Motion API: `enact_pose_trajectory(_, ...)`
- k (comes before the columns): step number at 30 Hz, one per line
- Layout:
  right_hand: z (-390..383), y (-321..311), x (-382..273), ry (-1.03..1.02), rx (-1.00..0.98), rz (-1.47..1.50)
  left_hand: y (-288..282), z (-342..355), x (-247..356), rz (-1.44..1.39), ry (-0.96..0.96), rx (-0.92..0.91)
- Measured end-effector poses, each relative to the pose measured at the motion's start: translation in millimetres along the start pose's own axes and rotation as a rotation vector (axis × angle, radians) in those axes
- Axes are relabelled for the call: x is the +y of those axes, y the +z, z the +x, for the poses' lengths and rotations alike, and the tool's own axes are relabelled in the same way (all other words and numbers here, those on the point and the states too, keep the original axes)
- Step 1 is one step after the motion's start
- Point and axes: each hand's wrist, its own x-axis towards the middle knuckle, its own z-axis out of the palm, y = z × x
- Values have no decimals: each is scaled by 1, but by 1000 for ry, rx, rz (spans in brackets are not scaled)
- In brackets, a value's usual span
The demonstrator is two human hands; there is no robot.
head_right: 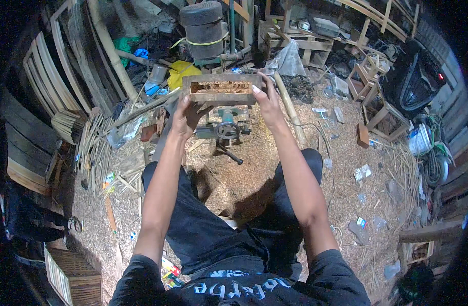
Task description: The recorder is using a hollow-chisel mortiser to cut rectangular holes into a piece of wood.
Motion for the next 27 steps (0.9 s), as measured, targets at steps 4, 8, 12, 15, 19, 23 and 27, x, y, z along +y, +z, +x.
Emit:
enact_pose_trajectory(4, -4, 0, 1, 154, 32, -80, -4, 3, -1, 74, -101, 78)
enact_pose_trajectory(8, -7, 7, -9, 325, 60, -351, -4, 3, 4, 220, -246, 170)
enact_pose_trajectory(12, 1, 11, -11, 442, 123, -220, -2, 7, 4, 346, -421, 73)
enact_pose_trajectory(15, -1, -6, 5, 611, 209, 125, -8, 12, -16, 660, -415, 117)
enact_pose_trajectory(19, 10, -43, 54, 609, 306, 124, -41, 22, -55, 677, -502, 214)
enact_pose_trajectory(23, 36, -82, 105, 626, 419, -183, -71, 36, -99, 747, -548, 246)
enact_pose_trajectory(27, 47, -110, 146, 614, 477, -338, -87, 54, -131, 904, -482, 269)
